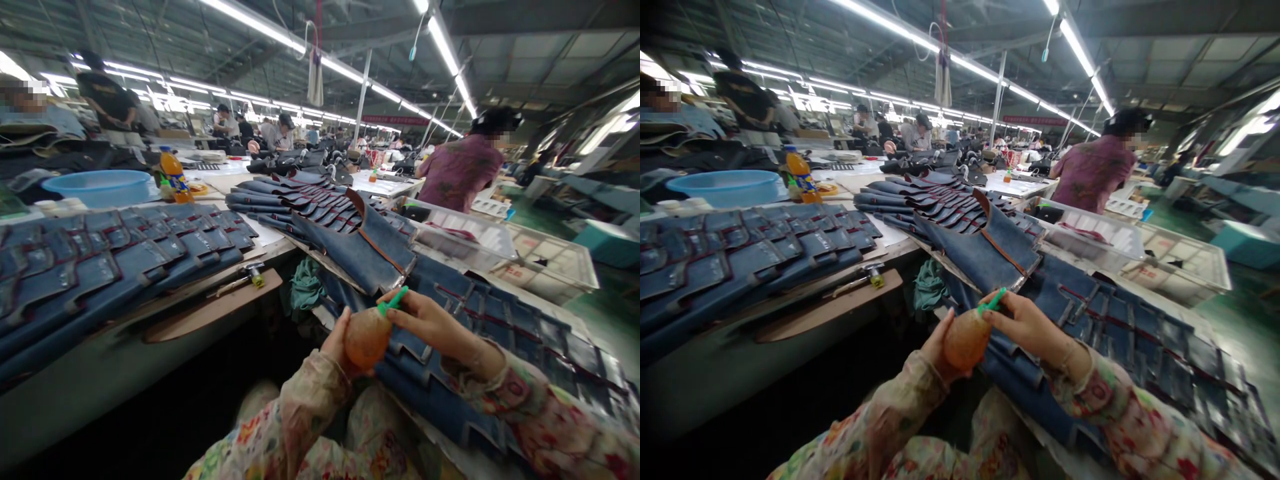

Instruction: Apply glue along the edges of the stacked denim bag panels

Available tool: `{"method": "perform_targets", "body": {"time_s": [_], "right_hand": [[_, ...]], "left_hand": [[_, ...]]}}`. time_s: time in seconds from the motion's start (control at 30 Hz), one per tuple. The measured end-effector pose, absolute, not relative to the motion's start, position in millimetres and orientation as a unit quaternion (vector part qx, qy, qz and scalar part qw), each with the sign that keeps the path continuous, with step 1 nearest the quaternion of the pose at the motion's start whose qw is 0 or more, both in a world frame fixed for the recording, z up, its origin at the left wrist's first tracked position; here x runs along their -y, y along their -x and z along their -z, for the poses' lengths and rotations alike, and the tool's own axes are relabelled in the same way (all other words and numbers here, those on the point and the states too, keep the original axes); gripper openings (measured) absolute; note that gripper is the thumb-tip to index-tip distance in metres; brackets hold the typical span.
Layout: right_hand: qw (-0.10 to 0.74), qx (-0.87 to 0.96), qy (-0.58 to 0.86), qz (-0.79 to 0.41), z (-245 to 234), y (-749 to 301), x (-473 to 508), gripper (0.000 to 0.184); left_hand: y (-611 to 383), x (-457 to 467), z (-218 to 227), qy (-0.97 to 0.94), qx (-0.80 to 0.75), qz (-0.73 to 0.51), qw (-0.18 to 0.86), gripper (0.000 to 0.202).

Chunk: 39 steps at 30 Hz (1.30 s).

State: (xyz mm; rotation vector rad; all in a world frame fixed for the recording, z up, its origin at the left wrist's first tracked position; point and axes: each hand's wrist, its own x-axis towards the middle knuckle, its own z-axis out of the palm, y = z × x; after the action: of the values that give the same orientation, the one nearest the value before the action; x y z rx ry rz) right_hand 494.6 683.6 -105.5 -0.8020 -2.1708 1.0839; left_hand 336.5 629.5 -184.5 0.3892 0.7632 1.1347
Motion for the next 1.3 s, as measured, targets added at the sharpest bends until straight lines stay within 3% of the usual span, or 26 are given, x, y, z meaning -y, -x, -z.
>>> {"method": "perform_targets", "body": {"time_s": [0.1, 0.2, 0.3, 0.37, 0.43, 0.53, 0.6, 0.7, 0.83, 0.93, 1.03, 1.13, 1.2, 1.3], "right_hand": [[0.379, 0.724, 0.368, -0.442, 134, -486, -681, 0.039], [0.434, 0.640, 0.391, -0.499, 154, -476, -675, 0.043], [0.464, 0.598, 0.386, -0.528, 161, -469, -670, 0.040], [0.469, 0.625, 0.371, -0.501, 159, -470, -669, 0.036], [0.473, 0.692, 0.344, -0.424, 154, -475, -670, 0.027], [0.452, 0.806, 0.275, -0.266, 146, -486, -675, 0.019], [0.419, 0.852, 0.237, -0.205, 144, -492, -677, 0.022], [0.435, 0.841, 0.254, -0.199, 147, -489, -675, 0.020], [0.505, 0.719, 0.355, -0.319, 152, -471, -665, 0.027], [0.501, 0.652, 0.398, -0.408, 156, -462, -660, 0.037], [0.506, 0.634, 0.383, -0.443, 159, -464, -662, 0.037], [0.492, 0.673, 0.349, -0.429, 163, -472, -667, 0.031], [0.465, 0.709, 0.340, -0.407, 165, -476, -670, 0.027], [0.434, 0.726, 0.354, -0.400, 167, -474, -672, 0.027]], "left_hand": [[-329, -641, 195, -0.364, -0.467, -0.666, 0.454, 0.054], [-320, -642, 206, -0.573, -0.419, -0.691, 0.139, 0.059], [-319, -638, 213, -0.654, -0.358, -0.666, 0.014, 0.069], [-323, -635, 212, -0.593, -0.357, -0.714, 0.107, 0.063], [-327, -634, 205, -0.446, -0.367, -0.744, 0.334, 0.058], [-325, -638, 189, -0.214, -0.297, -0.612, 0.701, 0.065], [-321, -642, 181, -0.147, -0.247, -0.520, 0.804, 0.070], [-322, -644, 179, -0.189, -0.285, -0.590, 0.731, 0.074], [-337, -637, 194, -0.337, -0.364, -0.762, 0.417, 0.074], [-344, -633, 206, -0.397, -0.357, -0.788, 0.306, 0.066], [-340, -636, 208, -0.375, -0.354, -0.783, 0.347, 0.077], [-332, -640, 197, -0.267, -0.359, -0.719, 0.532, 0.086], [-329, -640, 189, -0.198, -0.379, -0.626, 0.652, 0.073], [-330, -636, 183, -0.176, -0.403, -0.588, 0.679, 0.057]]}}
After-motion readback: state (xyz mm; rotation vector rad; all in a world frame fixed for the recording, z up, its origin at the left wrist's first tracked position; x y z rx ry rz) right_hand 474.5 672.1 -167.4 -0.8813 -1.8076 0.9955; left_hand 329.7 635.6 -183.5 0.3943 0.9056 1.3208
